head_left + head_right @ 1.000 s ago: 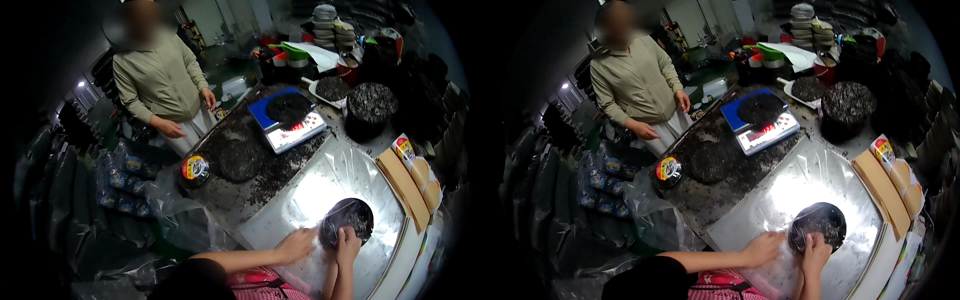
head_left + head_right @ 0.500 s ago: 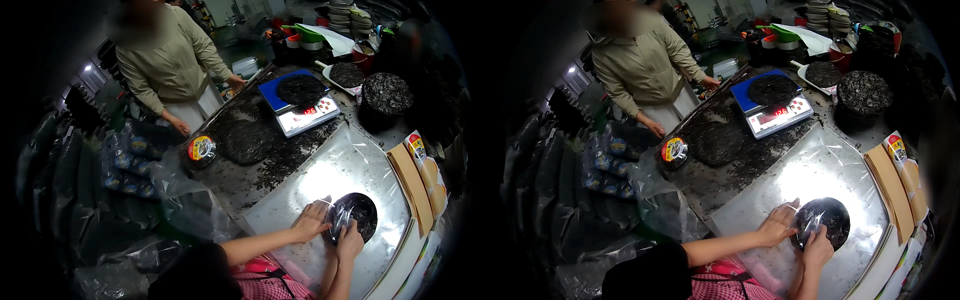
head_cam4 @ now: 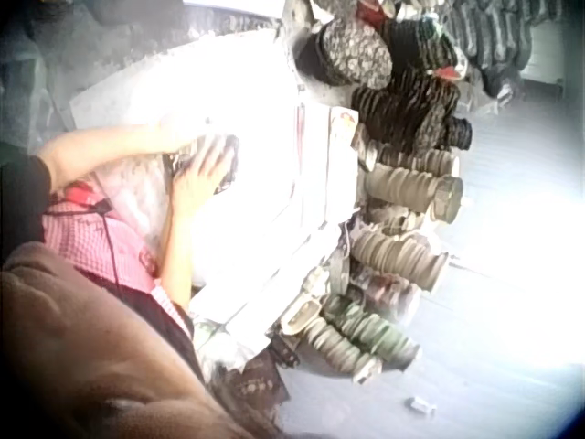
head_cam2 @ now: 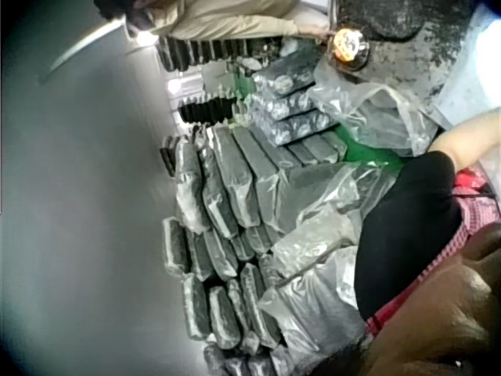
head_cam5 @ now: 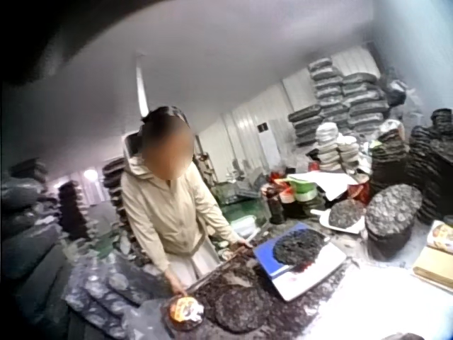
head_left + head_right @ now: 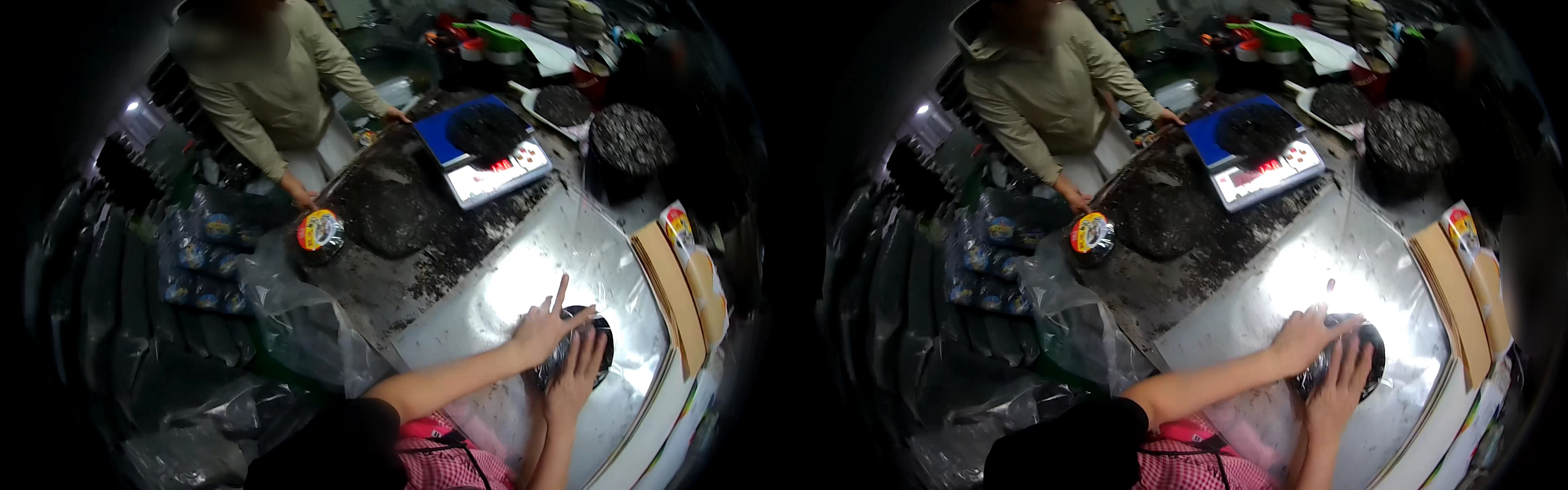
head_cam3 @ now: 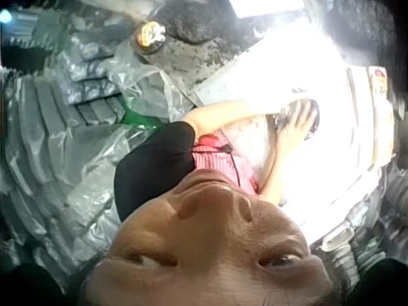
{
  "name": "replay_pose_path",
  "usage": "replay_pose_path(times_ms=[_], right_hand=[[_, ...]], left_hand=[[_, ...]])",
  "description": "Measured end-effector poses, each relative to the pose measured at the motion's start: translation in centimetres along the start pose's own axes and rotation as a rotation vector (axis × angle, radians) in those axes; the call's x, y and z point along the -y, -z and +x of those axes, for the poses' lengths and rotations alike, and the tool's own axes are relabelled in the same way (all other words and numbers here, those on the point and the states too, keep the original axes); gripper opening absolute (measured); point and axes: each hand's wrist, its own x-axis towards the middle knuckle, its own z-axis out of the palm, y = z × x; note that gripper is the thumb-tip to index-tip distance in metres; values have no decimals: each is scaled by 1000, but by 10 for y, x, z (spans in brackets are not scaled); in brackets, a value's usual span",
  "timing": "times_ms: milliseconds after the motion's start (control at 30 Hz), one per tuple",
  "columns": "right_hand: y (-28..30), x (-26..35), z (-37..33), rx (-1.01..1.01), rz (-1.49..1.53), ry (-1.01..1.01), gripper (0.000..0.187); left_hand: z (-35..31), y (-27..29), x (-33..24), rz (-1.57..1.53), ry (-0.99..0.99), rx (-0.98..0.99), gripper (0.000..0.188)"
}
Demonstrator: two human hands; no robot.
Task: The person weighs compressed tea cakes on a digital scale, wraps them in plastic film using circular metal molds for shaping, and applies adhesive labels to the finished packages.
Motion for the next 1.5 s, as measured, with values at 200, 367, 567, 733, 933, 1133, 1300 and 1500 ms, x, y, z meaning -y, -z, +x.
replay_pose_path(times_ms=[200,367,567,733,933,1133,1300,1500], right_hand=[[-5,8,13,410,232,6,49],[-5,-8,-27,-149,352,-94,44],[2,-47,0,-523,1463,-1054,88],[-6,-43,11,-164,1101,-535,39],[-3,-34,9,-160,1265,-538,15],[16,-6,32,-312,1366,-724,21],[-21,-30,27,-53,405,-123,16],[16,0,-6,70,189,-382,35]], left_hand=[[-1,2,30,-943,-123,-184,97],[-5,6,1,-416,-419,-362,52],[-8,-6,-9,-257,-534,-226,40],[-1,10,1,-821,-194,-135,80],[-1,19,16,-843,-169,54,93],[2,10,31,-745,-526,104,52],[-8,13,3,-693,-353,-83,59],[-7,-4,5,-353,-369,-66,56]])
